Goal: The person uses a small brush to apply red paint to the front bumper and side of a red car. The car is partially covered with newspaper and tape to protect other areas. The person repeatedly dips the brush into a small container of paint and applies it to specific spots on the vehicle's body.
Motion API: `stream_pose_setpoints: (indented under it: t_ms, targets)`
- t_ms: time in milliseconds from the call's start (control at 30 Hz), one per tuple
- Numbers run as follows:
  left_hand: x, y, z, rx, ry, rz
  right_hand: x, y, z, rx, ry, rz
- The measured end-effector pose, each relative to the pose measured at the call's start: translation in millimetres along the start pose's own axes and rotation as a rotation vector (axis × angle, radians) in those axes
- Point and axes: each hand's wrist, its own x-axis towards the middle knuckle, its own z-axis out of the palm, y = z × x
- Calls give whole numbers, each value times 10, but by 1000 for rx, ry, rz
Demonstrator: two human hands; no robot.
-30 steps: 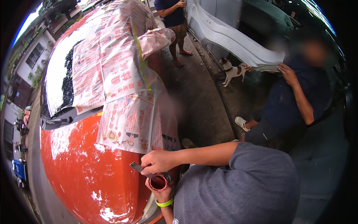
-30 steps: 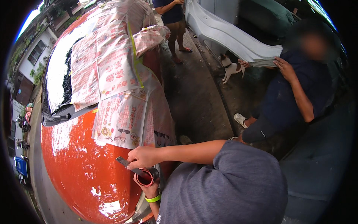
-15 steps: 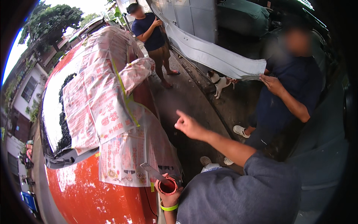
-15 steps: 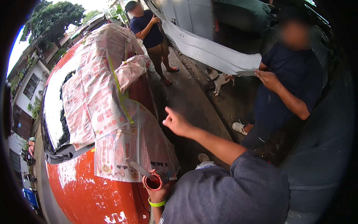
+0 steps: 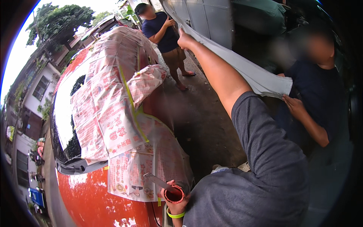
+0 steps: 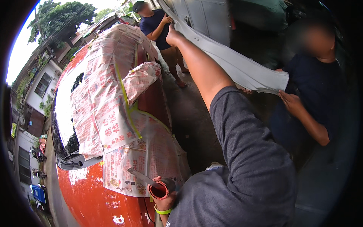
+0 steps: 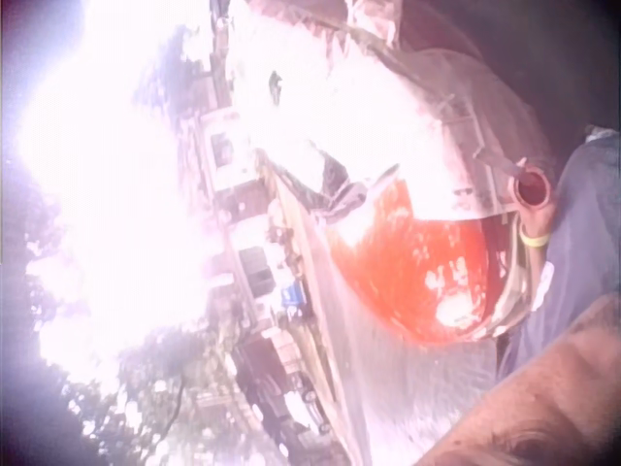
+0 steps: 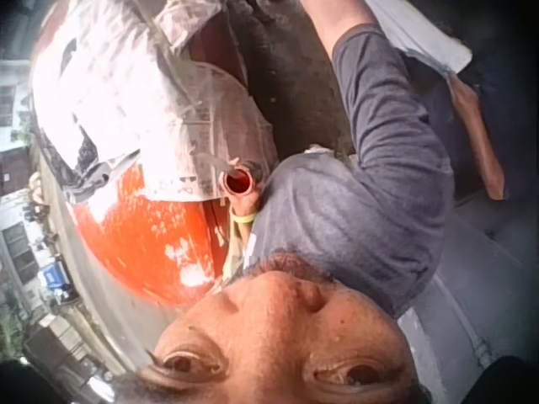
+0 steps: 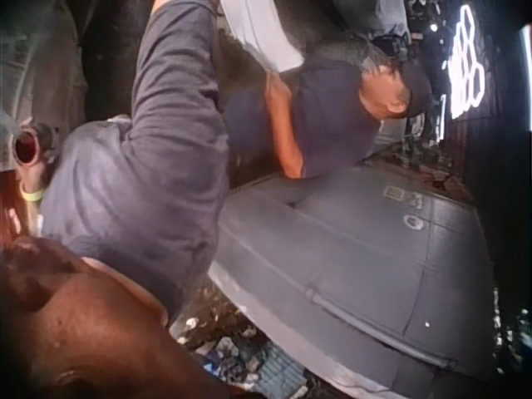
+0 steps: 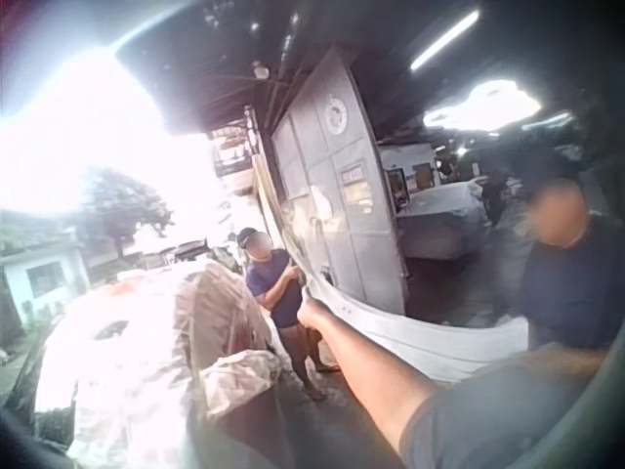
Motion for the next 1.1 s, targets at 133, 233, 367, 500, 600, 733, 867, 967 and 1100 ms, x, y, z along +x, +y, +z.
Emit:
stream_pose_setpoints:
  t_ms: [133, 233, 367, 500, 600, 733, 867, 967, 1100]
  targets:
    - [71, -151, 19, 93, 24, 107, 412, -142, -312, 115, 78, 26]
    - [67, -27, 85, 37, 96, 27, 269, -351, -310, 197, 6, 17]
    - [116, -35, 150, 42, 103, 8, 77, -273, -265, 314, 132, -145]
    - [223, -61, 229, 12, 87, -6, -627, 415, 474, 385, 122, -264]
    - [187, -74, 234, 80, 120, -15, -2025, 950, 1258, 459, -235, -215]
    - [203, -87, 217, 15, 85, -29, -4062, 1934, 1878, 35, -992, 176]
    - [47, -319, 71, 31, 60, -35, -5934, 2946, 2149, -380, -1388, -51]
    - [-55, -263, -38, -83, 79, -65, -6567, 2993, 2021, -369, -1472, -116]
    - [-255, -287, -232, -126, 35, -128, -6156, 2135, 1553, -187, -1486, -219]
